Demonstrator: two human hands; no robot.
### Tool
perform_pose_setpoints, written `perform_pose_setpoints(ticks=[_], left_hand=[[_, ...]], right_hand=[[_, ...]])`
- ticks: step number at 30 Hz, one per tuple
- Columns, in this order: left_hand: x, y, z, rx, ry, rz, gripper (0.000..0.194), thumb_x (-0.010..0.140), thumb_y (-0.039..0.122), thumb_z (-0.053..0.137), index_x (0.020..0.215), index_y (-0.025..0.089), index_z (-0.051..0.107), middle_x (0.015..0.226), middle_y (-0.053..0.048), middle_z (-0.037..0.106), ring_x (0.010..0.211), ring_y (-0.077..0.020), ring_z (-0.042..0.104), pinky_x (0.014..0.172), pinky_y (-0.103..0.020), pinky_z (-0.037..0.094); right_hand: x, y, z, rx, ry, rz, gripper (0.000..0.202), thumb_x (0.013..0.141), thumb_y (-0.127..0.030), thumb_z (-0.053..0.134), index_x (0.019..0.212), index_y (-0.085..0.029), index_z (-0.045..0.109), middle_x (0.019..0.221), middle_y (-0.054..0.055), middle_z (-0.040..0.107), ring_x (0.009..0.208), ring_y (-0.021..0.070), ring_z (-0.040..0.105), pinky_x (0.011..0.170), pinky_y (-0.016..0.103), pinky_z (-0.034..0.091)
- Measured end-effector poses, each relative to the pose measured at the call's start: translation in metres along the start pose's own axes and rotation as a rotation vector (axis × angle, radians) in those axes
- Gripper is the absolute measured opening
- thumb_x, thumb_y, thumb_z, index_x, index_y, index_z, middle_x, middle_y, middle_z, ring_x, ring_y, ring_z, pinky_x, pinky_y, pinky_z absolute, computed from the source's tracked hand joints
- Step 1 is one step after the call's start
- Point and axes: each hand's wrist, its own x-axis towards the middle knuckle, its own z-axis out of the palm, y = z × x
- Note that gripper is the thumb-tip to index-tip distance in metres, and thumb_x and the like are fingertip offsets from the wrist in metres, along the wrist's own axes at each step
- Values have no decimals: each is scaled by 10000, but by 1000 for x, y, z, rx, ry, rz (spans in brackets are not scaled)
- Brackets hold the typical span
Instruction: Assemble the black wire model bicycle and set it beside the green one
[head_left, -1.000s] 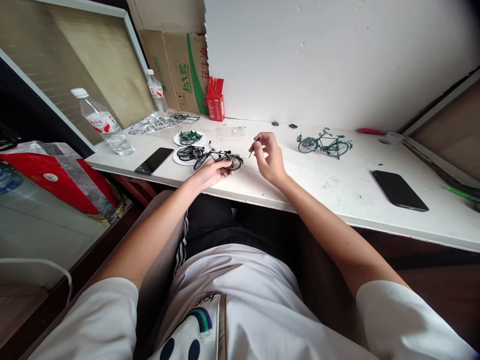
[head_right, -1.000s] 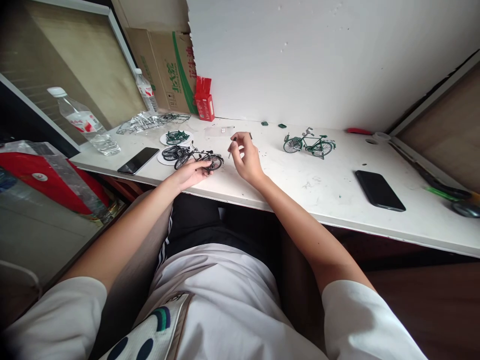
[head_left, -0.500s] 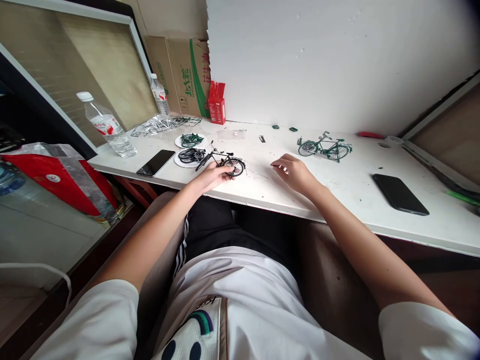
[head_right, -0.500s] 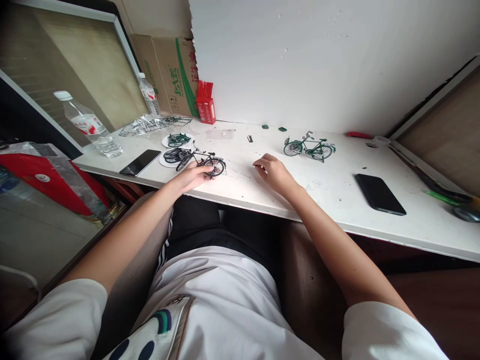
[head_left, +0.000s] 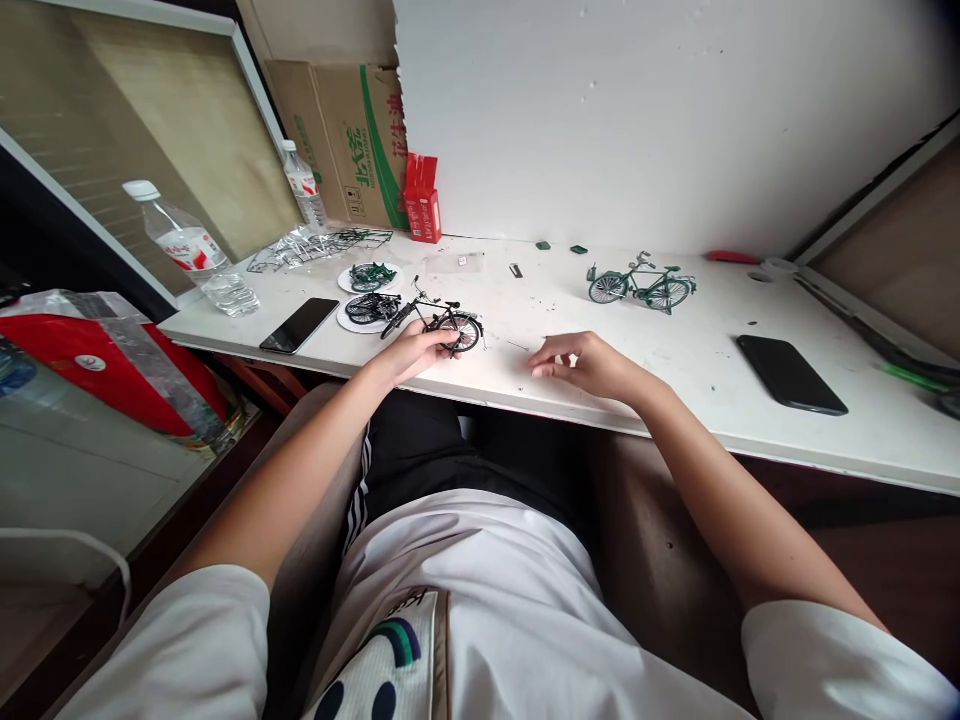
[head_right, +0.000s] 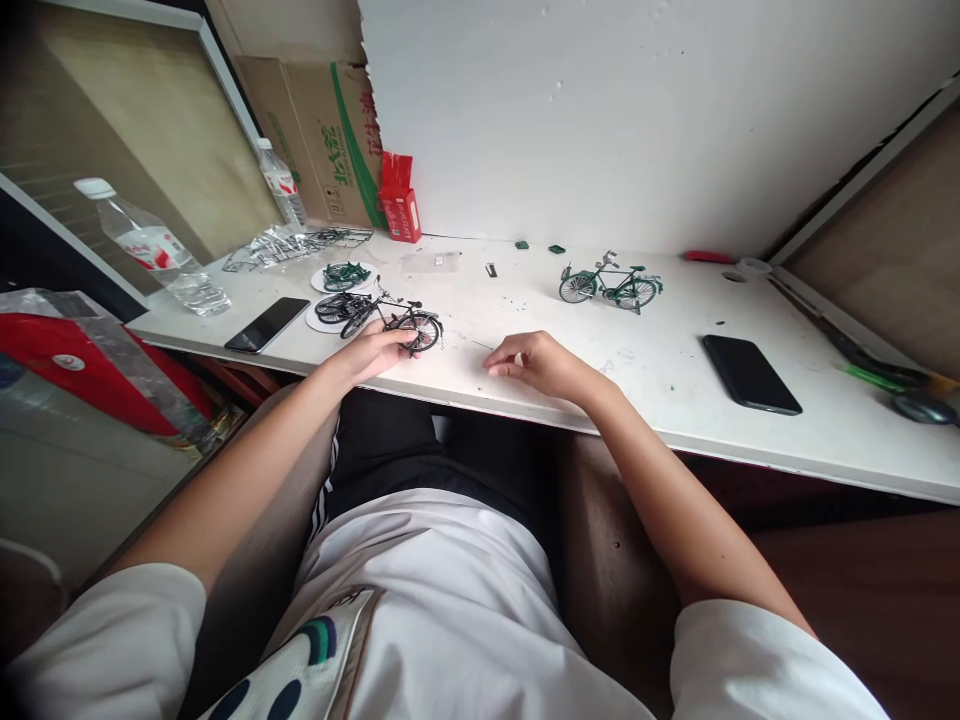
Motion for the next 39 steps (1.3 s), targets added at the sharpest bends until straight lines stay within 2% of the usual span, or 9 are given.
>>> perform_pose_setpoints(ticks=[4, 11, 14, 17, 20, 24, 28, 33, 39], left_hand=[[0, -1, -1, 2, 2, 0, 315, 679, 150, 957, 911, 133, 744, 998, -95, 773, 948, -231, 710, 740, -332, 535], [-1, 1, 1, 15, -4, -12, 339, 661, 163, 972, 911, 120, 747, 980, -95, 761, 939, -225, 706, 736, -331, 542], [-1, 1, 0, 16, -3, -13, 342, 669, 161, 970, 919, 125, 740, 973, -93, 761, 935, -224, 706, 748, -335, 545], [-1, 1, 1, 18, -11, -4, 351, 673, 178, 977, 913, 131, 726, 978, -93, 766, 931, -225, 714, 762, -341, 545], [-2, -3, 8, 30, 19, 52, 373, 679, 215, 982, 951, 137, 738, 988, -91, 776, 934, -221, 725, 796, -345, 550], [-3, -14, 27, 42, 113, 146, 370, 709, 278, 978, 966, 158, 740, 988, -61, 774, 876, -177, 722, 840, -332, 537], [-7, -25, 44, 67, 191, 171, 362, 726, 311, 975, 956, 174, 732, 982, -40, 766, 870, -169, 724, 839, -319, 526], [-12, -27, 51, 29, 174, 149, 396, 719, 334, 984, 964, 181, 714, 964, -35, 764, 868, -176, 733, 833, -316, 507], [-13, -29, 50, 25, 126, 143, 439, 708, 361, 1011, 984, 184, 719, 1024, -51, 779, 927, -181, 730, 900, -333, 522]], right_hand=[[-3, -15, 7, 53, -78, -21, 344, 1004, -561, 733, 1005, -250, 882, 979, 95, 844, 836, 244, 738, 753, 375, 542], [0, -18, 17, -51, -105, -95, 284, 1048, -427, 671, 988, -222, 858, 949, 94, 808, 827, 233, 717, 749, 358, 538], [-2, -21, 19, -153, -97, -92, 265, 1065, -379, 640, 985, -218, 834, 978, 107, 786, 840, 238, 698, 747, 359, 529], [-1, -23, 26, -205, -29, -60, 248, 1066, -378, 629, 980, -221, 800, 990, 119, 762, 860, 248, 691, 762, 365, 545], [6, -22, 38, -18, 97, -10, 280, 1055, -470, 644, 1022, -217, 759, 1024, 112, 759, 899, 246, 712, 754, 365, 596], [15, -19, 52, 448, 299, 182, 489, 954, -702, 733, 1031, -219, 728, 1080, 111, 779, 1014, 268, 753, 631, 341, 660], [18, -16, 57, 724, 431, 340, 572, 826, -725, 867, 1025, -199, 763, 1144, 137, 815, 1086, 293, 793, 585, 283, 654], [20, -9, 58, 801, 500, 389, 594, 775, -706, 916, 1016, -186, 764, 1170, 145, 806, 1051, 280, 799, 558, 243, 607], [23, -4, 62, 708, 488, 326, 601, 844, -766, 809, 1020, -201, 699, 1079, 93, 754, 1006, 220, 714, 588, 238, 590]])
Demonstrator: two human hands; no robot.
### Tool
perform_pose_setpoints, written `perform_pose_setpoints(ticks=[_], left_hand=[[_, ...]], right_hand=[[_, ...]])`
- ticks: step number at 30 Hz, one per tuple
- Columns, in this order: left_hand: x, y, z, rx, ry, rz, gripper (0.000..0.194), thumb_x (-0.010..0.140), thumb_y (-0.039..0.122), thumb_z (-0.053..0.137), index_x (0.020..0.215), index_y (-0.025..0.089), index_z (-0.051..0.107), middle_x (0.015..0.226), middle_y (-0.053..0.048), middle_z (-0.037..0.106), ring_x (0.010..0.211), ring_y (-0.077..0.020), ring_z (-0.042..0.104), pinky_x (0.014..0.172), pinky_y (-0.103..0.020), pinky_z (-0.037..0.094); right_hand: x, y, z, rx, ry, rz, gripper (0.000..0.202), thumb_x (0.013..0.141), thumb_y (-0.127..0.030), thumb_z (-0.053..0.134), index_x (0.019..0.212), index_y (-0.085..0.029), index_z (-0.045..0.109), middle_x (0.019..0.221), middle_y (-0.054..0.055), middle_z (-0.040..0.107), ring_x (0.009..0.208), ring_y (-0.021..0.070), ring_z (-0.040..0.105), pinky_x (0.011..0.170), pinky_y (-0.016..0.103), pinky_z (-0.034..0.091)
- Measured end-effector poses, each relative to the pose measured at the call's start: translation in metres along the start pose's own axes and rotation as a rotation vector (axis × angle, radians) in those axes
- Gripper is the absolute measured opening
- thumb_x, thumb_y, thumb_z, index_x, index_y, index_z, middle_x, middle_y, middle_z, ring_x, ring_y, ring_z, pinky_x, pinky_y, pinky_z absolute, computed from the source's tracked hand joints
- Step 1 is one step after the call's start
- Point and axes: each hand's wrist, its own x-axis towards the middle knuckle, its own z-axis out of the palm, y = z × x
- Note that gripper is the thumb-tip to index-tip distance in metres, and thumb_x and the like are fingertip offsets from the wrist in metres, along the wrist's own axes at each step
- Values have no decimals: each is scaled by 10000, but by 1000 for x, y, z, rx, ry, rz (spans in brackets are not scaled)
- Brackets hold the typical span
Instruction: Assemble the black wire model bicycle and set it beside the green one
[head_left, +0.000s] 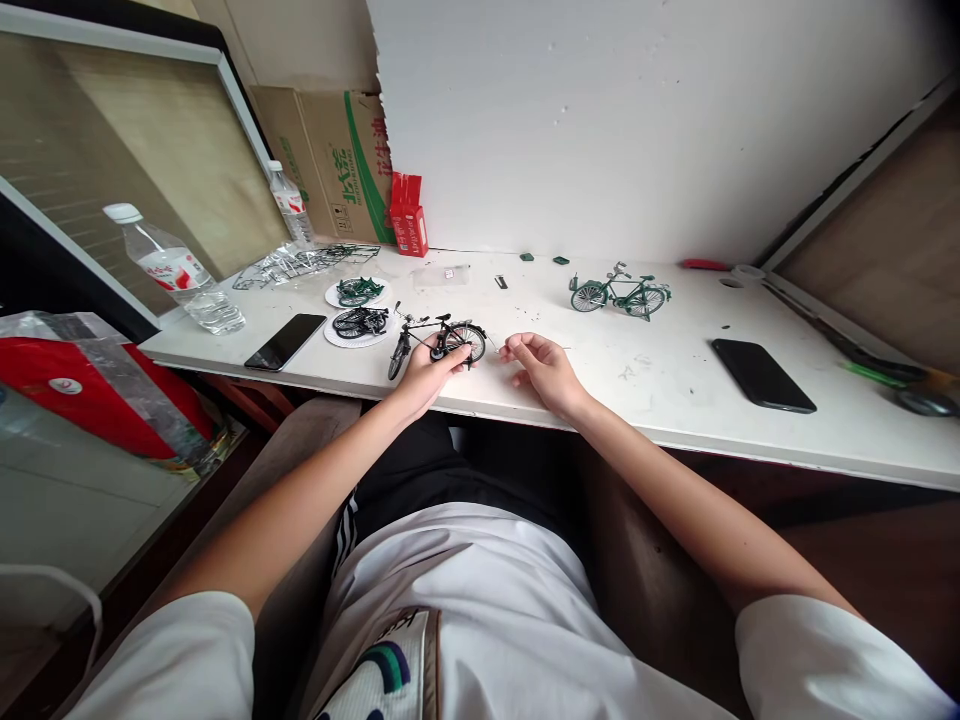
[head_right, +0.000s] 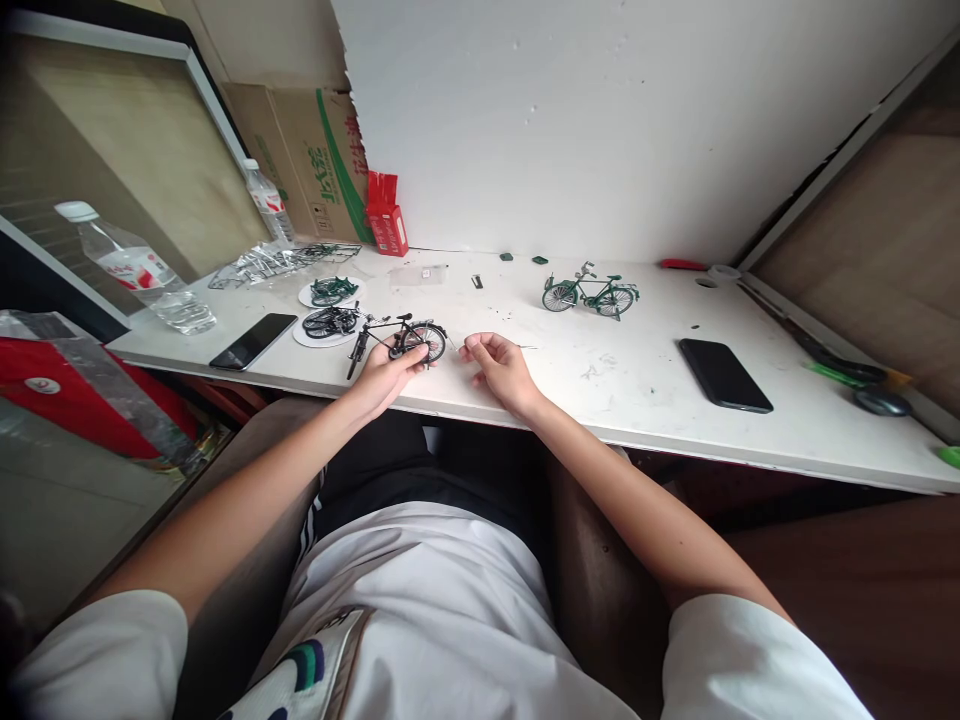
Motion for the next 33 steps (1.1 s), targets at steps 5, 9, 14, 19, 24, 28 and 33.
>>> perform_pose_setpoints(ticks=[5, 9, 14, 19, 24, 28, 33], left_hand=[[0, -5, -2, 45, 19, 20, 487, 709, 378, 1009, 1077, 195, 747, 1106, -61, 781, 1011, -193, 712, 916, -322, 531], [0, -6, -2, 53, 25, 25, 500, 697, 387, 1012, 1074, 185, 754, 1108, -70, 776, 1004, -205, 707, 921, -346, 543], [1, -8, -3, 69, 25, 36, 499, 707, 398, 1003, 1089, 191, 757, 1141, -82, 782, 1036, -219, 711, 946, -367, 552], [0, -7, -2, 69, 24, 46, 509, 703, 403, 1004, 1087, 182, 752, 1135, -90, 788, 1047, -225, 715, 930, -354, 549], [1, -6, -3, 86, 39, 37, 504, 705, 403, 1001, 1082, 183, 749, 1131, -86, 789, 1056, -228, 720, 920, -345, 536], [1, -7, -4, 83, 43, 36, 515, 711, 397, 999, 1111, 190, 749, 1158, -86, 786, 1079, -232, 719, 924, -344, 541], [2, -8, -5, 75, 32, 34, 517, 711, 388, 1000, 1118, 194, 748, 1161, -84, 784, 1071, -226, 722, 933, -350, 547]], right_hand=[[-1, -1, 2, 1, -23, -14, 594, 847, -770, 810, 1023, -213, 703, 1069, 89, 734, 1034, 236, 692, 621, 260, 594], [-2, -2, 3, 37, -11, -3, 591, 845, -769, 818, 1014, -209, 730, 1054, 97, 742, 1024, 240, 689, 618, 262, 581], [-1, 0, 2, 22, -2, -14, 600, 828, -785, 824, 990, -216, 728, 1016, 90, 748, 954, 231, 682, 590, 268, 561], [0, 3, 1, -51, -43, -35, 602, 841, -788, 810, 997, -212, 731, 984, 83, 752, 895, 213, 677, 592, 272, 571], [-3, 3, 3, -33, -45, -21, 587, 809, -757, 860, 982, -205, 761, 1023, 101, 798, 945, 234, 724, 633, 293, 609], [-3, 1, 2, 27, -6, 21, 566, 750, -709, 929, 950, -198, 793, 1027, 113, 827, 1011, 265, 770, 728, 322, 643], [0, 2, -2, 115, 25, 38, 510, 733, -637, 965, 910, -197, 777, 957, 91, 821, 889, 221, 779, 661, 277, 583]])
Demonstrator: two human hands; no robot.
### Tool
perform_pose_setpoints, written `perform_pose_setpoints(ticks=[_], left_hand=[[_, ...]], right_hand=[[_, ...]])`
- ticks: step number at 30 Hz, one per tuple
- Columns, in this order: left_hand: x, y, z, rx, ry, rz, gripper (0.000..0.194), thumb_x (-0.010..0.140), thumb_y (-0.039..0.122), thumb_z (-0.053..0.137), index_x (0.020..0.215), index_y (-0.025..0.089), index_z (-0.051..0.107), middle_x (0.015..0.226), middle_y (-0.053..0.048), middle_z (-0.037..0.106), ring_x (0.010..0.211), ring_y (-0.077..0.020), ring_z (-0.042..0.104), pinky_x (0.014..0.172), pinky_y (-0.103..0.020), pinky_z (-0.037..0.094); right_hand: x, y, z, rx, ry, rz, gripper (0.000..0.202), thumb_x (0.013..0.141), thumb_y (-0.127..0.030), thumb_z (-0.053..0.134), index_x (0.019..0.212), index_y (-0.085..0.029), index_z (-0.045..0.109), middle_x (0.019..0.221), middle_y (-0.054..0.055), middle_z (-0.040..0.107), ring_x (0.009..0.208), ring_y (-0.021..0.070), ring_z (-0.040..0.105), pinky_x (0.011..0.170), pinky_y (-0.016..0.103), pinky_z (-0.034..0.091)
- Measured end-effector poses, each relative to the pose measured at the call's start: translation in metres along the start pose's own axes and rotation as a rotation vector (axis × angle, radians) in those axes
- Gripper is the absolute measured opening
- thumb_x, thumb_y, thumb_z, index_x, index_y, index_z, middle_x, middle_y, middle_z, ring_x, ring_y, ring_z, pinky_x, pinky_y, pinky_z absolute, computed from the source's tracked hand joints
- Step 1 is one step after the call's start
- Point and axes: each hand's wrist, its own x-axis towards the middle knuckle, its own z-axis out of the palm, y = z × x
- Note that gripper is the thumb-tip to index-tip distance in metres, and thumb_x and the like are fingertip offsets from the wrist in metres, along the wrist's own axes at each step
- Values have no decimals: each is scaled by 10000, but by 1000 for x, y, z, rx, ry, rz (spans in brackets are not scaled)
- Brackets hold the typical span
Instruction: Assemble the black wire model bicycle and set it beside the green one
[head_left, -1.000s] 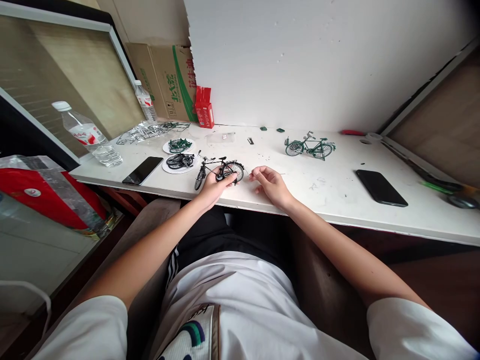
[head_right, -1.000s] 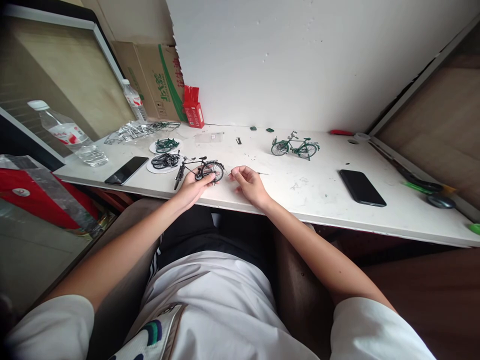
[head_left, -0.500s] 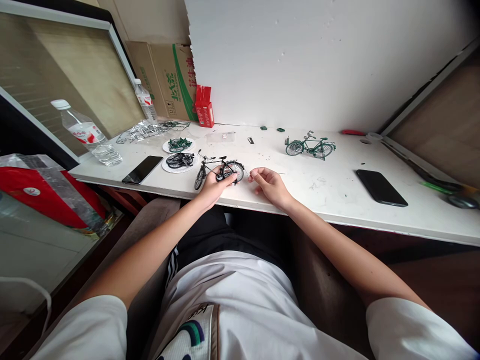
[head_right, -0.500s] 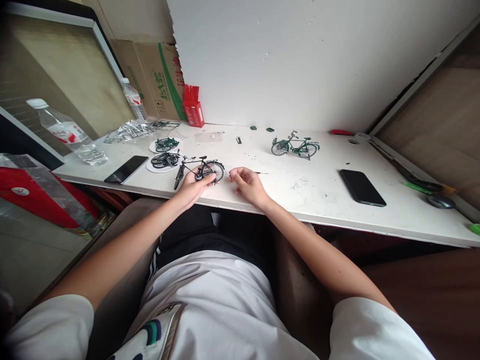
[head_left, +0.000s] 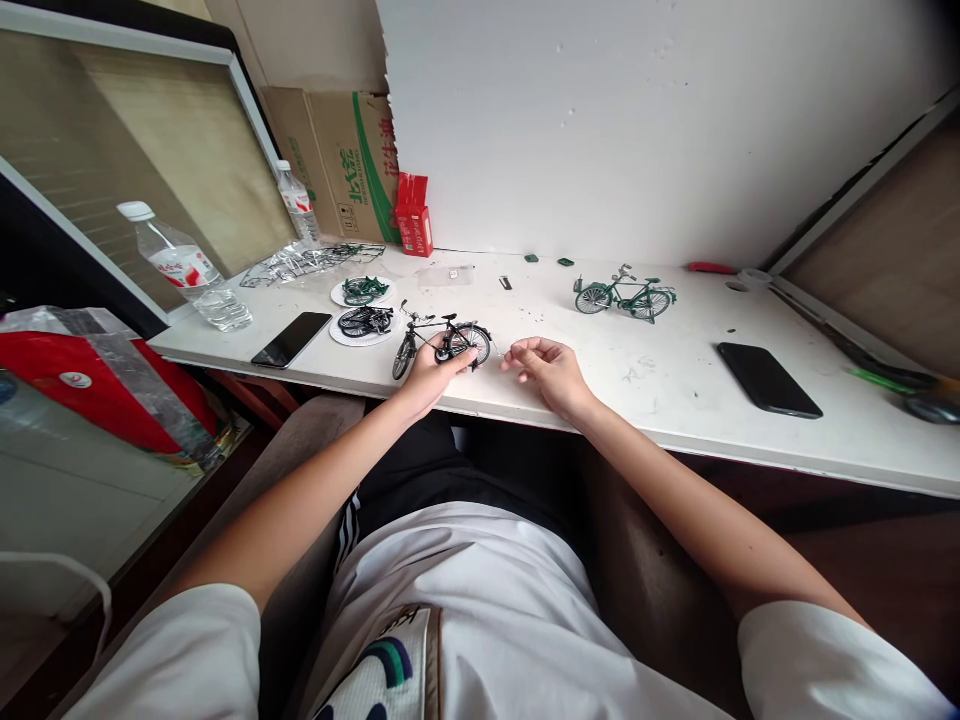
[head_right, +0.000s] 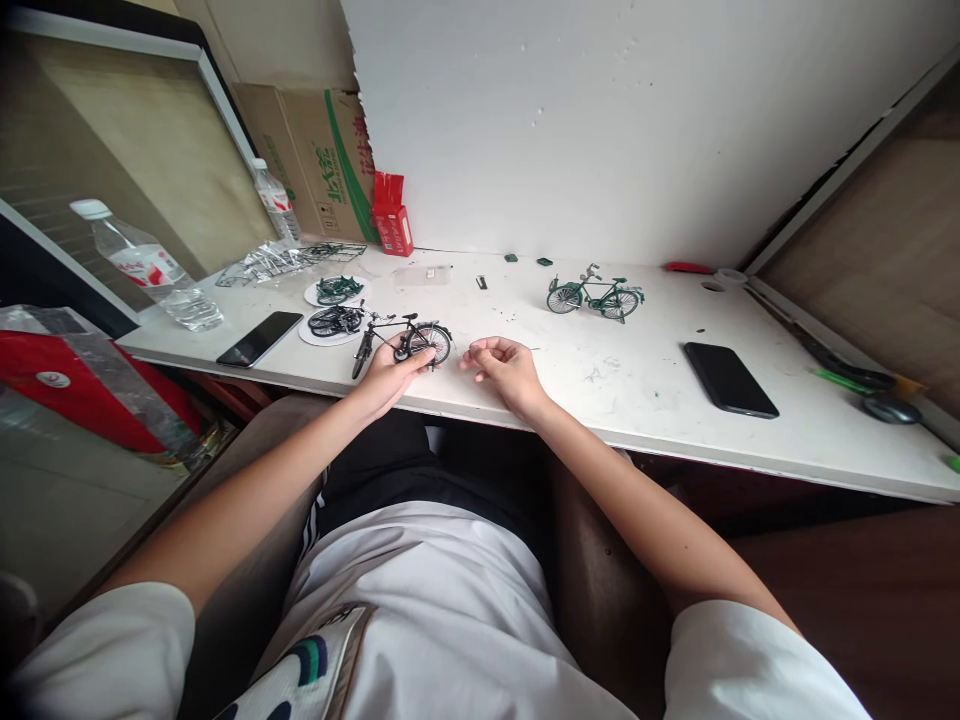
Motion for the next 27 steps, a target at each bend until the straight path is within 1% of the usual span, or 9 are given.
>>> perform_pose_setpoints(ticks=[2, 5, 9, 13, 20, 24, 27], left_hand=[[1, -1, -1, -1, -6, -2, 515, 713, 388, 999, 1119, 194, 748, 1171, -90, 786, 1083, -233, 724, 965, -370, 555], [1, -2, -1, -6, -5, -9, 521, 722, 391, 996, 1133, 197, 742, 1175, -93, 788, 1092, -238, 727, 992, -387, 561], [1, -3, -2, -2, -15, 1, 525, 738, 403, 989, 1151, 199, 737, 1186, -91, 783, 1092, -235, 727, 980, -380, 565], [0, -2, -1, -6, -16, 2, 512, 737, 396, 986, 1137, 194, 737, 1173, -89, 784, 1100, -238, 725, 998, -387, 560], [0, 0, 0, -18, 3, -18, 531, 708, 381, 997, 1131, 195, 736, 1182, -90, 784, 1123, -246, 719, 1016, -397, 552], [-1, 0, 1, -7, 1, -11, 522, 710, 384, 995, 1123, 193, 739, 1193, -95, 781, 1122, -248, 721, 1002, -393, 554], [-2, 2, 1, 9, 5, -14, 520, 711, 391, 993, 1120, 196, 738, 1204, -99, 783, 1125, -252, 725, 992, -390, 556]], right_hand=[[1, 0, -1, 10, -5, -9, 495, 738, -621, 968, 903, -194, 779, 920, 79, 809, 812, 191, 752, 632, 268, 557], [2, 1, -2, 14, -9, 2, 499, 726, -624, 975, 894, -191, 793, 885, 69, 797, 742, 158, 698, 655, 275, 554], [4, 3, -2, 21, -17, 38, 521, 687, -626, 998, 908, -195, 809, 884, 64, 797, 752, 156, 683, 732, 293, 574], [5, 7, -4, -22, -25, 29, 509, 708, -615, 995, 966, -205, 837, 876, 46, 795, 750, 148, 665, 755, 292, 574], [3, 5, -1, -40, -33, -3, 511, 690, -622, 994, 951, -209, 844, 926, 60, 802, 850, 189, 720, 682, 283, 578], [0, 0, 1, -41, -27, 1, 520, 674, -604, 998, 962, -207, 824, 885, 58, 793, 815, 194, 729, 619, 275, 550], [-1, -2, 1, -47, -26, 3, 529, 678, -596, 995, 973, -200, 804, 871, 56, 783, 810, 190, 720, 630, 277, 550]])
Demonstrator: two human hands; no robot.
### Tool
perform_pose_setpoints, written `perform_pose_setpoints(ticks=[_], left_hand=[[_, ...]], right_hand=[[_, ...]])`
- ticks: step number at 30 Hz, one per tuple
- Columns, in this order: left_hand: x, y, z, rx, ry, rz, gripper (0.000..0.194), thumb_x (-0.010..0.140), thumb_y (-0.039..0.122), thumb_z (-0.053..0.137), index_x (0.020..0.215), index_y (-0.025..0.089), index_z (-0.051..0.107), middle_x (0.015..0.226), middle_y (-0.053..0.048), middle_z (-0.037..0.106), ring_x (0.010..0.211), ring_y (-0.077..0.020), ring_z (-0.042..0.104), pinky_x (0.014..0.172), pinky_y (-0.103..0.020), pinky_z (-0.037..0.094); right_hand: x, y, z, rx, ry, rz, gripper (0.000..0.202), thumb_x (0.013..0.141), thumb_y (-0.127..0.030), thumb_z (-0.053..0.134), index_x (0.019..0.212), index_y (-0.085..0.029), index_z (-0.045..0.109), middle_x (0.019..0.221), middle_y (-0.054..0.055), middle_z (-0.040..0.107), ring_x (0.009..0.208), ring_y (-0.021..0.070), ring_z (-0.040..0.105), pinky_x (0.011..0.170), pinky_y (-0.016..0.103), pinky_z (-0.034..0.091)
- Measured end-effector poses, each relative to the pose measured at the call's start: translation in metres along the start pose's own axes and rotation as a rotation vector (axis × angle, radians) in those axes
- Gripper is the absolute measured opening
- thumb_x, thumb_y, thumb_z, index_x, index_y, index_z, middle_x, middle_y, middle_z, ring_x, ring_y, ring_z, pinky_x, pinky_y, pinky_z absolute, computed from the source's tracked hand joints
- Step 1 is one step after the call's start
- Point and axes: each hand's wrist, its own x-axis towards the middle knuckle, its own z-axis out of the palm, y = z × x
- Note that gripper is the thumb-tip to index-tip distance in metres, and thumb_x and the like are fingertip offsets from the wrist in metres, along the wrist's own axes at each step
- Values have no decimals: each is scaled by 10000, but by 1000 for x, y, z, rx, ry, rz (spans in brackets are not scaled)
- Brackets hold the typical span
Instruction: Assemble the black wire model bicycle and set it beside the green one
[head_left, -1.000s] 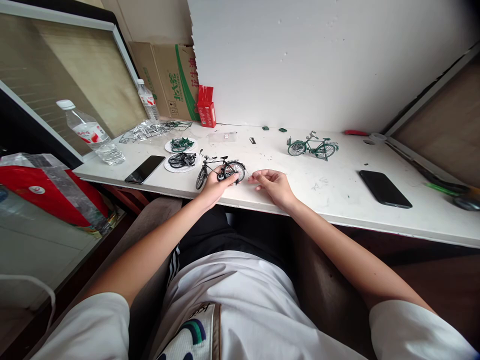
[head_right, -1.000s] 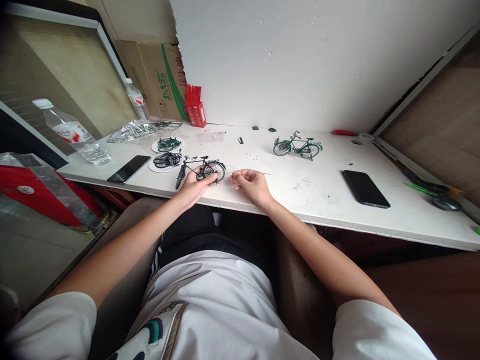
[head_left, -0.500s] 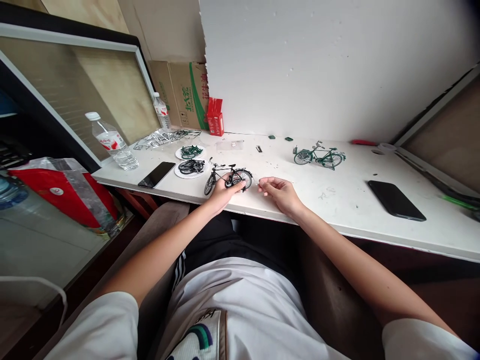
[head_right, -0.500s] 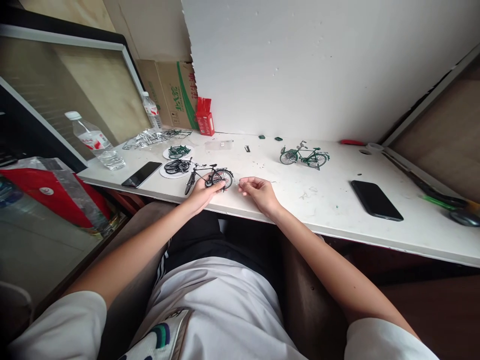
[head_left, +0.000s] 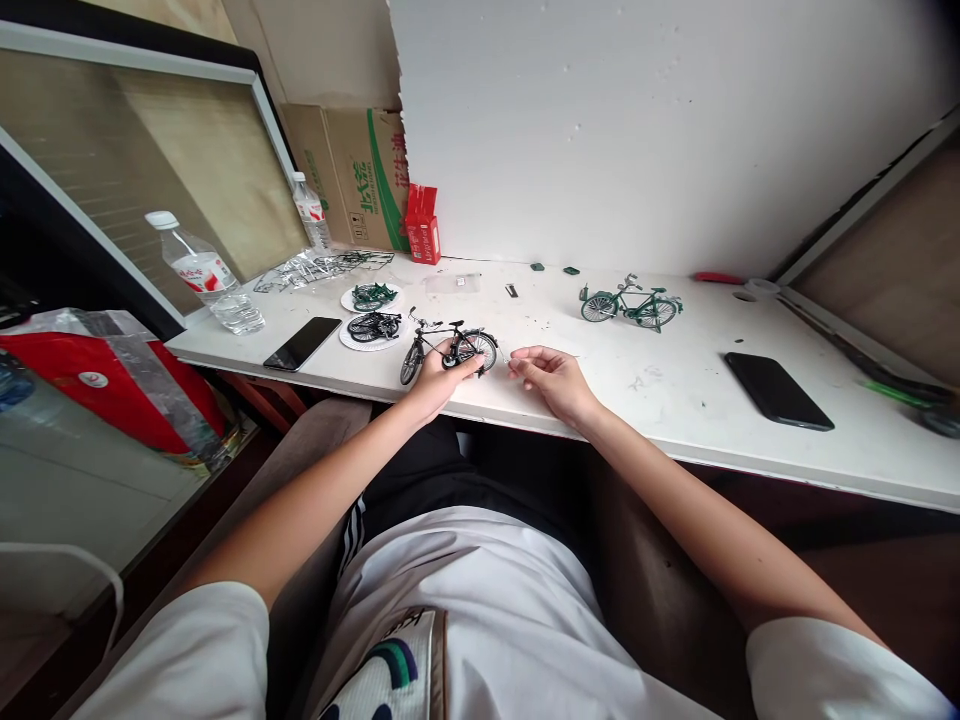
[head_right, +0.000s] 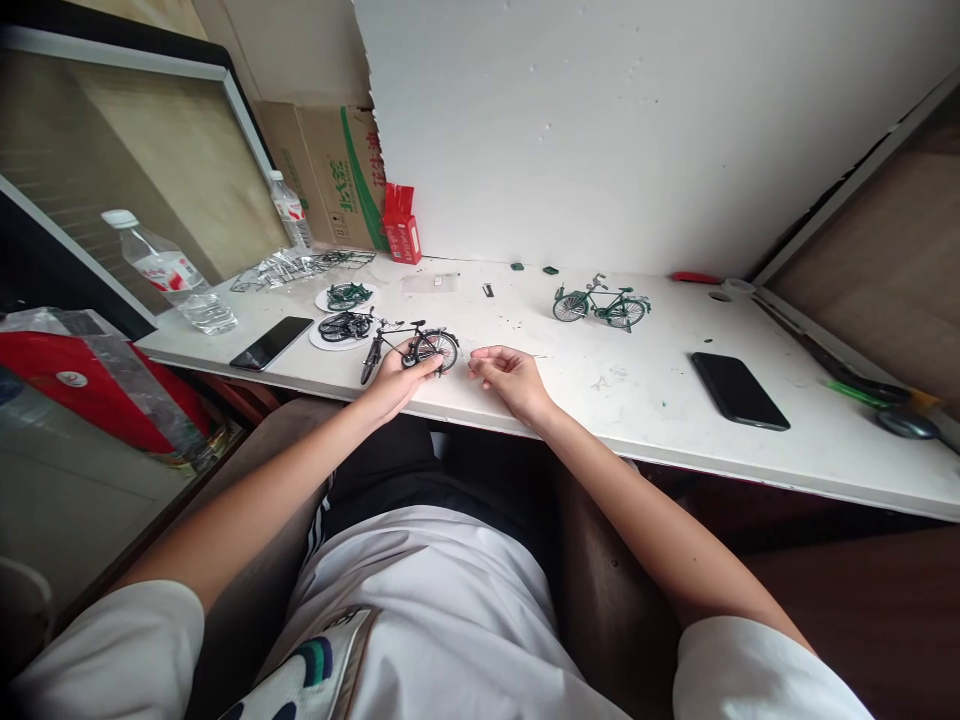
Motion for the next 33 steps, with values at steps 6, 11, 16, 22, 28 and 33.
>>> perform_pose_setpoints(ticks=[6, 11, 16, 22, 28, 33], left_hand=[[0, -1, -1, 5, 0, 2, 533, 722, 389, 989, 1155, 201, 740, 1251, -102, 773, 1170, -261, 715, 1013, -399, 560], [1, -3, -1, 1, -11, 18, 538, 728, 384, 988, 1169, 200, 742, 1252, -103, 770, 1175, -262, 713, 1024, -409, 564], [-1, -1, 1, 34, 3, 40, 515, 737, 401, 978, 1151, 198, 747, 1209, -95, 780, 1132, -252, 714, 992, -384, 564], [-2, -3, 0, 72, 7, 62, 517, 759, 399, 966, 1185, 203, 747, 1231, -95, 774, 1156, -263, 709, 1017, -395, 555], [-3, -1, 1, 89, 10, 63, 515, 758, 401, 964, 1175, 200, 741, 1225, -97, 776, 1150, -268, 710, 1032, -401, 546], [-5, 2, 3, 106, 29, 41, 553, 737, 404, 977, 1191, 194, 740, 1238, -104, 776, 1165, -275, 705, 1066, -418, 536]], right_hand=[[2, 2, -2, 4, -60, -26, 504, 767, -630, 947, 972, -204, 770, 882, 24, 722, 798, 145, 651, 678, 257, 553], [1, 2, -2, -25, -116, -70, 509, 807, -661, 913, 993, -213, 758, 1004, 43, 720, 926, 174, 672, 739, 266, 583], [-1, -1, -1, -57, -145, -65, 550, 798, -699, 902, 1018, -212, 770, 1097, 78, 769, 1007, 214, 702, 815, 314, 612], [-1, 0, -1, -82, -144, -47, 519, 797, -682, 914, 995, -214, 807, 1079, 86, 812, 976, 206, 717, 816, 309, 603], [-1, 0, 0, -73, -78, -20, 547, 737, -687, 947, 955, -204, 812, 1002, 83, 806, 933, 211, 727, 772, 310, 609], [1, 3, 1, -10, -30, -7, 536, 700, -645, 981, 939, -204, 791, 939, 69, 796, 910, 201, 730, 715, 284, 591]])
